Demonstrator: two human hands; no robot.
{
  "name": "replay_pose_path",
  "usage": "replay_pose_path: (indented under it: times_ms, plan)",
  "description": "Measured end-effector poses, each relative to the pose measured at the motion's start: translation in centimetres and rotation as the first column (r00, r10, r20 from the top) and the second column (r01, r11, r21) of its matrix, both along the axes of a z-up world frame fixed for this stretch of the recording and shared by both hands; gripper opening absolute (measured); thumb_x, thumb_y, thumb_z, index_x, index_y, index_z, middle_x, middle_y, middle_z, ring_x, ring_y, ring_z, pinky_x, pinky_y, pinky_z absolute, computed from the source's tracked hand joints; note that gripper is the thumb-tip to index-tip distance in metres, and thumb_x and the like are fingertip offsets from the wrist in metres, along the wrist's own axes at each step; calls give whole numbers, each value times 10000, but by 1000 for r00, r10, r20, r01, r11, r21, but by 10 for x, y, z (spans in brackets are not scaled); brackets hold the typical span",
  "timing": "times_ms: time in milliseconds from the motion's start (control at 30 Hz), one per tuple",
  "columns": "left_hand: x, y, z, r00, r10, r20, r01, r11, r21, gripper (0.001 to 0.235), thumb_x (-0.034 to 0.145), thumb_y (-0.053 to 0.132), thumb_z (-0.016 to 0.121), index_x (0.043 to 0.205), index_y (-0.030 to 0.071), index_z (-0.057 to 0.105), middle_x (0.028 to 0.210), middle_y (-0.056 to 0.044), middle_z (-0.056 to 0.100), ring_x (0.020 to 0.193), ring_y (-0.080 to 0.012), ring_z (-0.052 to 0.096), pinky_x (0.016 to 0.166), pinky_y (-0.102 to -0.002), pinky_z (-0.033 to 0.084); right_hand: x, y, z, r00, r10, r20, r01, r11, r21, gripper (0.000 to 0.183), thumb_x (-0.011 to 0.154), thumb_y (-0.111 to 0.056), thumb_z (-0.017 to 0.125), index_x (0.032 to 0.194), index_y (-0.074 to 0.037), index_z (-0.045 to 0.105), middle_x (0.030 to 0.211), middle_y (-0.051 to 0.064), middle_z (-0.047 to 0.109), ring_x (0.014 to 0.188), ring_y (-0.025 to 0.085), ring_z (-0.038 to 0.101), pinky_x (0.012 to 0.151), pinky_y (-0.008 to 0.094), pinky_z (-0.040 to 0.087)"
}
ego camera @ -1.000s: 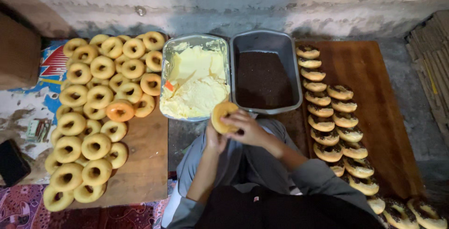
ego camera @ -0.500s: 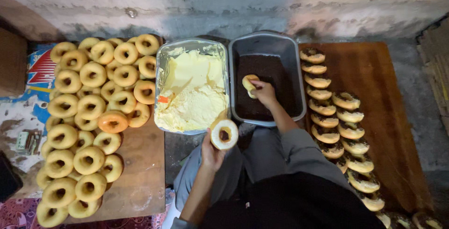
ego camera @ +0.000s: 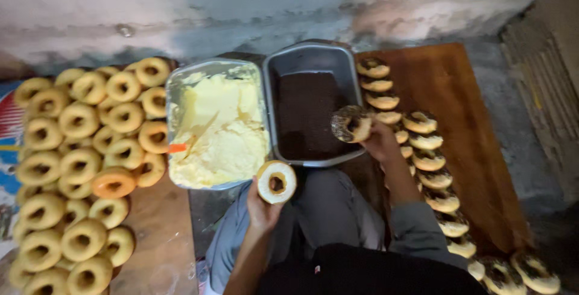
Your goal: The person repeatedly picks up plain donuts, splits them open, fills the interior with a yellow cream from a metal tray, and then places the filled donuts into a second tray containing dark seeds. The finished donuts are arranged in rows on a wooden board.
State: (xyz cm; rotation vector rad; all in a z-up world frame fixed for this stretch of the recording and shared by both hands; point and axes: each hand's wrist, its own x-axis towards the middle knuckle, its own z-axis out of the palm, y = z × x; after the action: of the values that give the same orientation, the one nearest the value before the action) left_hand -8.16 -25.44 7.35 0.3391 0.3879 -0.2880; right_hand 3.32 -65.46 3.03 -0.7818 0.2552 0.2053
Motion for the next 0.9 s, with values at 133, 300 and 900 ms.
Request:
replay_pose_path:
  times_ms: [133,300,900]
  plan:
    - [0,-12,-8,1000,17,6,-17,999,39,541,1085,467,407,1334,29,606,1235,-116,687,1160,-289,644,1046,-505,504,-40,-100,13,964,-254,82,261,959,-106,395,1012,-55,584,1406,-71,556,1251,95,634,1115,259,637,957,447,507]
    - [-2,-25,-14,999,50,-9,-49,996,77,532,1089,452,396,1342,28,597,1267,-121,680,1171,-287,649,1068,-499,491,-20,-181,23,747,-658,101,632,654,-416,391,960,-27,632,1345,-56,569,1267,104,687,1145,285,681,944,491,613]
    - [9,-22,34,985,-122,-121,129,990,52,584,1018,535,361,1369,104,540,1282,-120,642,1199,-367,635,975,-715,503,54,-147,34,897,-442,-16,-204,-380,-902,328,863,-192,718,1037,86,726,1013,343,671,962,474,659,838,547,526]
